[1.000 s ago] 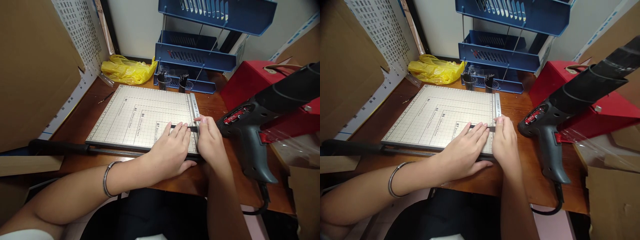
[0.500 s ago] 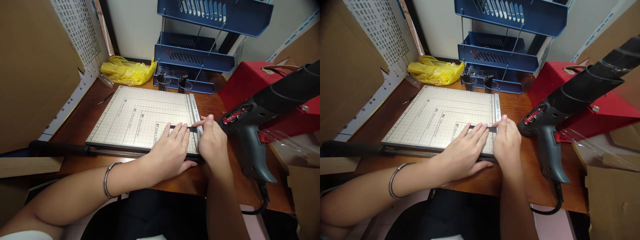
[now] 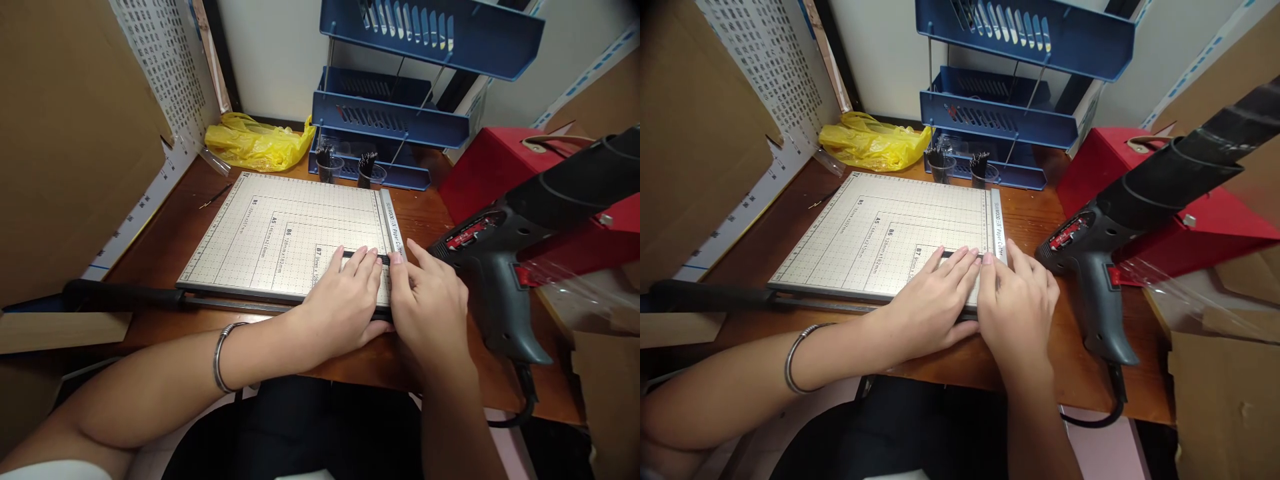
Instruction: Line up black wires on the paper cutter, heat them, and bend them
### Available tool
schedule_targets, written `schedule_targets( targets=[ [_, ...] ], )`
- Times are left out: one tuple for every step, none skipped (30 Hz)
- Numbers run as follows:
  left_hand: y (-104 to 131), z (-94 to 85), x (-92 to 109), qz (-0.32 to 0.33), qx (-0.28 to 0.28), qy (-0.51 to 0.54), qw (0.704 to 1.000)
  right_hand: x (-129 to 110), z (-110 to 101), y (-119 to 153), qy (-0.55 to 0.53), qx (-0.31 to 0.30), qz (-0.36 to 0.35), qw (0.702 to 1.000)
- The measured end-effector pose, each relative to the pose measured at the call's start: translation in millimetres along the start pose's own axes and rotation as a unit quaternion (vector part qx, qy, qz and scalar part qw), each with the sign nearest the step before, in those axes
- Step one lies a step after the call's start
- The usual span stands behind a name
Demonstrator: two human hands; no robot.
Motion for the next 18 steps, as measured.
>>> schedule_targets(
  targets=[
    [0,-0.4,0,0.002,0.001,0.001,1.000,-1,1,1,0.008,-0.003,-0.004,1.000],
    [0,-0.8,0,0.004,0.001,0.001,1.000,-1,1,2,0.014,-0.005,-0.008,1.000],
    [0,-1.2,0,0.005,0.001,0.000,1.000,-1,2,3,0.017,-0.007,-0.013,1.000],
    [0,-1.6,0,0.007,0.001,-0.001,1.000,-1,4,5,0.018,-0.009,-0.017,1.000],
    [1,-1.9,-1,0.009,0.000,-0.001,1.000,-1,5,6,0.017,-0.011,-0.023,1.000],
    [1,-2.2,-1,0.010,-0.001,-0.001,1.000,-1,7,7,0.015,-0.015,-0.027,0.999],
    [1,-2.5,-1,0.012,-0.001,-0.001,1.000,-1,9,8,0.014,-0.019,-0.031,0.999],
    [1,-2.8,-1,0.012,0.001,-0.001,1.000,-1,11,9,0.015,-0.023,-0.033,0.999],
    [1,-2.9,-1,0.013,0.001,0.000,1.000,0,12,10,0.016,-0.027,-0.034,0.999],
    [1,-2.9,-1,0.013,0.002,0.000,1.000,0,13,11,0.018,-0.029,-0.033,0.999],
    [0,-2.6,-1,0.013,0.003,0.000,1.000,0,13,11,0.018,-0.028,-0.034,0.999],
    [0,-2.3,-1,0.014,0.002,-0.001,1.000,0,13,12,0.018,-0.024,-0.035,0.999],
    [0,-1.8,-1,0.014,0.001,-0.002,1.000,0,13,12,0.018,-0.020,-0.036,0.999],
    [0,-1.3,-1,0.016,0.000,-0.003,1.000,0,13,13,0.018,-0.016,-0.036,0.999],
    [0,-1.0,-1,0.016,-0.001,-0.005,1.000,0,12,13,0.020,-0.011,-0.036,0.999],
    [0,-0.9,-1,0.017,-0.001,-0.006,1.000,-1,12,14,0.025,-0.009,-0.034,0.999],
    [0,-0.9,-1,0.017,0.000,-0.007,1.000,-1,12,14,0.031,-0.009,-0.032,0.999],
    [0,-1.0,-1,0.018,0.000,-0.008,1.000,-1,13,14,0.039,-0.009,-0.029,0.999]
  ],
)
Point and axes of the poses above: each hand's wrist, its own y-axis away from the middle knuckle, its own z-axis out of the palm, x = y × z, the point moved 7 cm from there along -y, towards the middle knuckle, and after that the axes turned 3 degrees about -x, right-handed, at the moved point
